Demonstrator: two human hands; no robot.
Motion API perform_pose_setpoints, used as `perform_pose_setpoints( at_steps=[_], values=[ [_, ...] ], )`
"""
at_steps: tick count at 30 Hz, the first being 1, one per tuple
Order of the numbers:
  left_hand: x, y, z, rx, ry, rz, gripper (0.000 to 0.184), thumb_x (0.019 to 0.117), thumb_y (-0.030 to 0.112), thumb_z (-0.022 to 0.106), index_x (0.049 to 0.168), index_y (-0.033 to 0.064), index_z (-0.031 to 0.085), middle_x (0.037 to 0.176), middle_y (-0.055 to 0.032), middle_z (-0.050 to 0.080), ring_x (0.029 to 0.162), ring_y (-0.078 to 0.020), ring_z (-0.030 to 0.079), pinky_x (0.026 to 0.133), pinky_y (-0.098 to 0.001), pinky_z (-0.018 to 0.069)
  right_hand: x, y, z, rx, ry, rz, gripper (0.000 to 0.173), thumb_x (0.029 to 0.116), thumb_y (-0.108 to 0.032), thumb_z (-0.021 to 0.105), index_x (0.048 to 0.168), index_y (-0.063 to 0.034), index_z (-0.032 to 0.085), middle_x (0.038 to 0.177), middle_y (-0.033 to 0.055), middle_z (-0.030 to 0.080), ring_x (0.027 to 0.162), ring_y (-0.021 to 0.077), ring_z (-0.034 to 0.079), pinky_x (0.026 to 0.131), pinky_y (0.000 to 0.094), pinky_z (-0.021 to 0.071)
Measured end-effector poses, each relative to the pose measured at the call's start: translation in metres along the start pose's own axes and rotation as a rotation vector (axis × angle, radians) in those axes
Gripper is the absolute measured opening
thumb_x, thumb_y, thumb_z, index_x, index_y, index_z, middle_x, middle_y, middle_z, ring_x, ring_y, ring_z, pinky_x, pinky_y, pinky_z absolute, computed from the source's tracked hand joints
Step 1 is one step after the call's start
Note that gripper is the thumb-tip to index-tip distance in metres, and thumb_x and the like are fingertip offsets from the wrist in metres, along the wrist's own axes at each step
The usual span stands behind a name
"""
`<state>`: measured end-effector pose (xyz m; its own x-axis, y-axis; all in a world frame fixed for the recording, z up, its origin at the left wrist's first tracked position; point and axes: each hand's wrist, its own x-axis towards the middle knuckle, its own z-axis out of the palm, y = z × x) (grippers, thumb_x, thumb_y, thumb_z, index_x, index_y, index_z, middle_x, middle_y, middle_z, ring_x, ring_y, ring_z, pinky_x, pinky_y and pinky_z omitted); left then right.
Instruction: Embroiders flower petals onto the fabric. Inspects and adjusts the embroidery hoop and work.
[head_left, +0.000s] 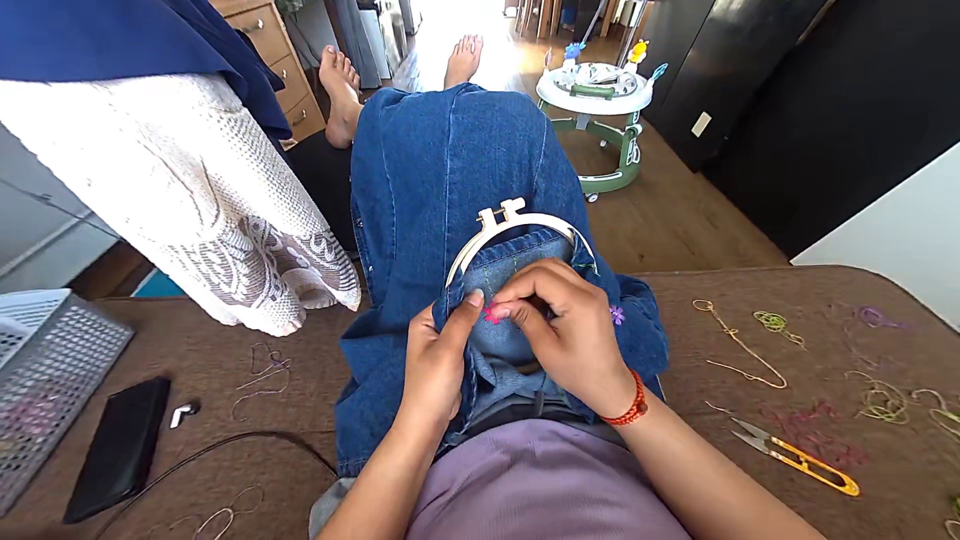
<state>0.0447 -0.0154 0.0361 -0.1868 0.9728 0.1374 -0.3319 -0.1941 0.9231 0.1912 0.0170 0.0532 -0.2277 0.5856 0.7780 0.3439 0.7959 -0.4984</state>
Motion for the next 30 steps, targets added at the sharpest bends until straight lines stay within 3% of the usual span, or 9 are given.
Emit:
perform_pose_setpoints(
  at_steps=[3,6,9,12,16,19,22,25,30],
  values=[
    [0.002,-0.002,-0.002,0.004,-0.006,-0.020,0.018,0.1035,0.017,0.056,0.101,0.0114,0.073,0.088,-0.0016,0.074,0.076,-0.0072,0.071,0.069,-0.0248,0.0607,0.001,-0.009,-0.011,0.426,-0.024,0.133,0.006,0.1015,-0.009,0.059,0.097,-0.0063,0.061,0.097,0.0027,0.072,0.097,0.0124,0.072,0.088,0.0296,0.0609],
    [0.004,-0.002,-0.002,-0.011,0.014,-0.059,0.018,0.1043,0.017,0.056,0.103,0.0103,0.073,0.089,-0.0031,0.075,0.077,-0.0087,0.072,0.070,-0.0263,0.0613,0.002,-0.015,-0.023,0.705,-0.061,0.344,0.012,0.1072,-0.011,0.048,0.098,-0.0105,0.056,0.081,0.0018,0.067,0.068,0.0108,0.069,0.065,0.0270,0.0620],
    [0.003,-0.001,-0.002,-0.031,0.016,-0.082,0.018,0.1045,0.018,0.056,0.105,0.0094,0.072,0.091,-0.0044,0.075,0.079,-0.0100,0.073,0.071,-0.0276,0.0619,0.004,-0.017,-0.035,0.665,-0.069,0.439,0.016,0.1066,-0.012,0.044,0.095,-0.0130,0.055,0.069,-0.0024,0.053,0.049,0.0028,0.046,0.044,0.0150,0.0415],
    [0.001,-0.001,-0.001,-0.021,0.006,-0.074,0.018,0.1041,0.018,0.057,0.103,0.0100,0.073,0.090,-0.0039,0.075,0.078,-0.0092,0.072,0.070,-0.0265,0.0613,0.002,-0.017,-0.042,0.546,-0.054,0.450,0.014,0.1059,-0.011,0.045,0.095,-0.0133,0.054,0.066,-0.0025,0.048,0.046,0.0025,0.039,0.041,0.0139,0.0344],
    [0.001,0.001,0.001,-0.052,0.042,-0.104,0.017,0.1039,0.018,0.057,0.108,0.0103,0.072,0.094,-0.0036,0.075,0.082,-0.0096,0.072,0.073,-0.0276,0.0616,0.001,-0.014,-0.044,0.513,-0.004,0.422,0.012,0.1045,-0.009,0.048,0.096,-0.0138,0.055,0.069,-0.0030,0.053,0.049,0.0017,0.045,0.044,0.0128,0.0395],
    [0.000,0.002,0.002,-0.095,0.054,-0.132,0.018,0.1041,0.017,0.057,0.113,0.0108,0.071,0.098,-0.0043,0.075,0.085,-0.0099,0.072,0.075,-0.0284,0.0617,-0.001,-0.013,-0.039,0.410,0.036,0.292,0.006,0.1026,-0.007,0.056,0.101,-0.0102,0.061,0.082,-0.0024,0.064,0.061,0.0027,0.059,0.054,0.0147,0.0529],
    [-0.002,0.002,0.001,-0.117,0.016,-0.121,0.018,0.1009,0.013,0.061,0.116,0.0105,0.069,0.100,-0.0057,0.074,0.086,-0.0110,0.073,0.075,-0.0284,0.0619,-0.007,-0.014,-0.028,0.268,0.063,0.120,0.008,0.0980,-0.005,0.063,0.103,-0.0037,0.070,0.096,0.0005,0.063,0.077,0.0044,0.064,0.066,0.0176,0.0588],
    [-0.001,0.000,-0.001,-0.114,-0.033,-0.085,0.024,0.0930,0.005,0.069,0.116,0.0114,0.070,0.101,-0.0056,0.075,0.087,-0.0112,0.073,0.076,-0.0280,0.0619,-0.015,-0.011,-0.019,0.053,0.094,-0.037,0.010,0.0962,-0.008,0.067,0.100,-0.0047,0.076,0.099,0.0017,0.063,0.091,0.0042,0.063,0.078,0.0165,0.0554],
    [-0.001,0.000,-0.001,-0.110,-0.032,-0.078,0.030,0.0892,0.000,0.071,0.118,0.0109,0.069,0.102,-0.0057,0.075,0.088,-0.0116,0.073,0.077,-0.0279,0.0619,-0.024,-0.008,-0.011,-0.261,0.012,-0.066,0.017,0.0956,-0.014,0.064,0.105,-0.0037,0.074,0.086,0.0022,0.066,0.083,0.0094,0.062,0.078,0.0227,0.0529]
  ],
)
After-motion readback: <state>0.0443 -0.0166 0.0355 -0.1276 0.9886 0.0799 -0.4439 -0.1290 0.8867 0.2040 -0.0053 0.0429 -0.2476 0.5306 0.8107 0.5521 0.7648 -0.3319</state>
